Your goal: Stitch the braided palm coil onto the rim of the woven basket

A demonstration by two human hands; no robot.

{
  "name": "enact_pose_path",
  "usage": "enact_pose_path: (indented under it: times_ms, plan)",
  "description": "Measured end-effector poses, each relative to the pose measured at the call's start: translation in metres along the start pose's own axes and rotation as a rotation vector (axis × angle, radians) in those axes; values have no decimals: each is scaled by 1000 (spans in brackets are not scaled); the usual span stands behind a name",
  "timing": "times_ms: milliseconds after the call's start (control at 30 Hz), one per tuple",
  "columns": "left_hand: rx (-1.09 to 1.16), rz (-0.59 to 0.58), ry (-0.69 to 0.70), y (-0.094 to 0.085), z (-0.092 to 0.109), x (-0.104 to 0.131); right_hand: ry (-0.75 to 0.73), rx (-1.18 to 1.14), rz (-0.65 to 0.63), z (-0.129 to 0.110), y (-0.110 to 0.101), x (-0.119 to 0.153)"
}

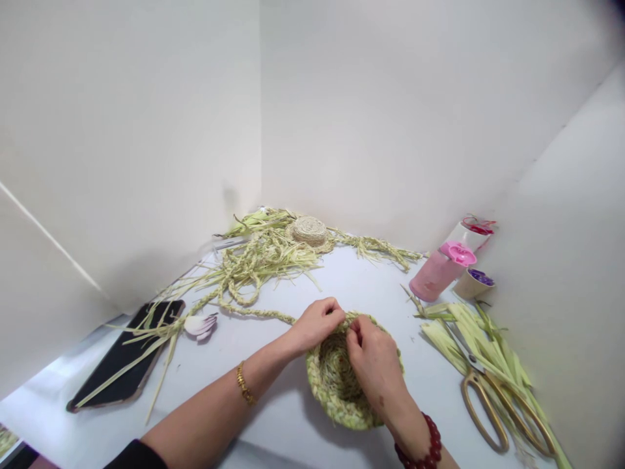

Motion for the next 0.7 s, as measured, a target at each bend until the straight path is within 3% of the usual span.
enact_pose_path:
  times_ms: [300,700]
  plan:
    - [41,-9,-20,1,1,1,-23,-69,-38,7,-5,8]
    - [31,-17,-22,1,0,1,-79,43,-84,13,-21,-3]
Point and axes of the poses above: each hand's wrist, its own x-axis away from the middle knuckle, its own y-axis out of the palm, z = x × y, the point moved 7 cm from there along -x, towards the middle knuckle, and after that the axes turned 3 degrees about -y, right-handed, at the moved point
